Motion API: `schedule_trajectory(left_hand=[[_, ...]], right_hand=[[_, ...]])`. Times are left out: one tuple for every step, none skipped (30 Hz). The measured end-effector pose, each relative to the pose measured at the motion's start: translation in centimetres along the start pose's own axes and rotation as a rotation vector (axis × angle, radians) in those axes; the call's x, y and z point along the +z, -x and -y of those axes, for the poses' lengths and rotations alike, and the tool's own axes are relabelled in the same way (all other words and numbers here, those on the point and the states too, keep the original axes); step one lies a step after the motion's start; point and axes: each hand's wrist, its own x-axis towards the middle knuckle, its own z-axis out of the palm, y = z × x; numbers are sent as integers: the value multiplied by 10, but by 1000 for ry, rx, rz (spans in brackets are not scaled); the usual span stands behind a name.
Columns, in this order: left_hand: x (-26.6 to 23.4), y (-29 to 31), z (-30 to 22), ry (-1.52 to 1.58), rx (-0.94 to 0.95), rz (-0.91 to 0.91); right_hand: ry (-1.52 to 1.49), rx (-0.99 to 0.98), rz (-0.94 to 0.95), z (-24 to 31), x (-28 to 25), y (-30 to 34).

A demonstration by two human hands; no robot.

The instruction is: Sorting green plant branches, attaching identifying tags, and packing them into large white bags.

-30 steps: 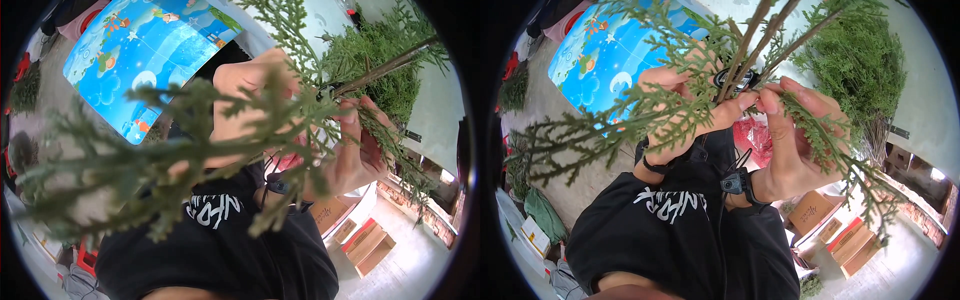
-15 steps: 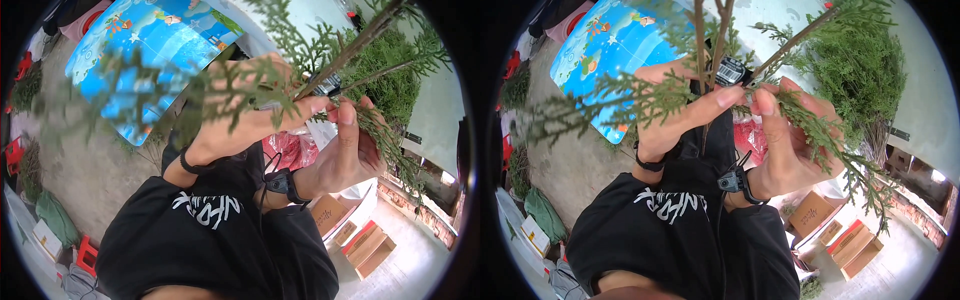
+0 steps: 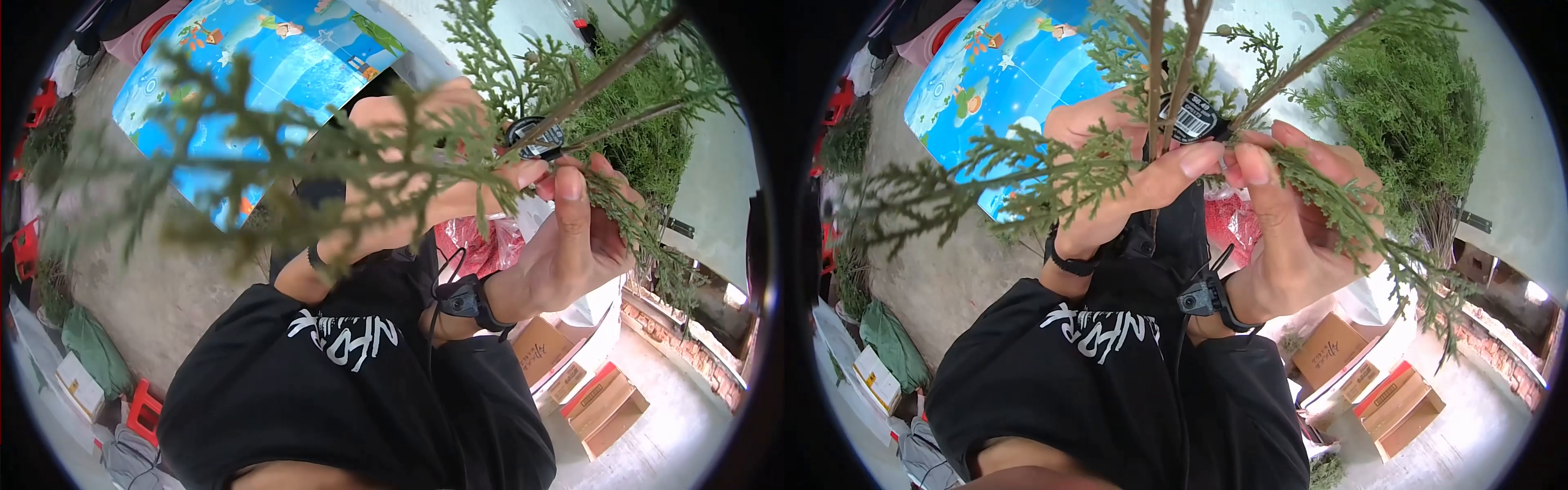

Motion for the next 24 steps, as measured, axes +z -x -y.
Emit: schedule_trajectory(left_hand=[[-1, 1, -1, -13, -49, 5], [-1, 2, 0, -26, -99, 10], [-1, 3, 1, -38, -148, 15], [-1, 4, 2, -40, -93, 20], [1, 4, 5, -42, -37, 25], [2, 5, 7, -45, 21, 30], [6, 4, 10, 60, 14, -26], [7, 5, 11, 66, -33, -28], [7, 5, 11, 73, -80, -28], [8, 5, 11, 71, -103, -13], [7, 5, 10, 69, -125, 3], [6, 5, 8, 59, -125, 35], [6, 5, 5, 48, -125, 65], [4, 4, 2, 37, -126, 95], [5, 3, -1, 40, -84, 88], [4, 2, -3, 123, -148, 100], [6, 1, -5, 220, -169, 74], [7, 1, -6, 318, -189, 48], [6, 0, -6, 280, -189, 47], [7, 0, -6, 242, -190, 46], [7, 0, -6, 215, -190, 40], [6, 0, -5, 156, -170, 44], [5, 0, -5, 106, -146, 45], [4, 0, -5, 57, -125, 46]], right_hand=[[-19, 16, 22, -1, -2, -2], [-38, 32, 45, -1, -4, -3], [-67, 39, 66, -2, -6, -5], [-60, 39, 75, -2, -8, -6], [-65, 31, 84, -3, -9, -6], [-72, 24, 72, -3, -9, -6], [-88, 13, 80, -3, -9, -5], [-105, 6, 67, -4, -9, -4], [-120, 0, 53, -4, -9, -4], [-61, -31, 69, -4, -8, -3], [-3, -62, 86, -4, -7, -3], [19, -73, 99, -4, -6, -3], [42, -84, 111, -4, -5, -3], [30, -74, 119, -4, -4, -3], [25, -68, 121, -4, -3, -3], [20, -62, 122, -3, -2, -3], [22, -60, 119, -3, -1, -3], [27, -45, 103, -3, 0, -2], [31, -51, 117, -3, 0, -1], [40, -40, 119, -3, 0, 0], [56, -38, 122, -4, 0, 0], [54, -47, 119, -4, -1, 0], [59, -67, 116, -5, -1, -1], [69, -70, 118, -6, -3, -2]])
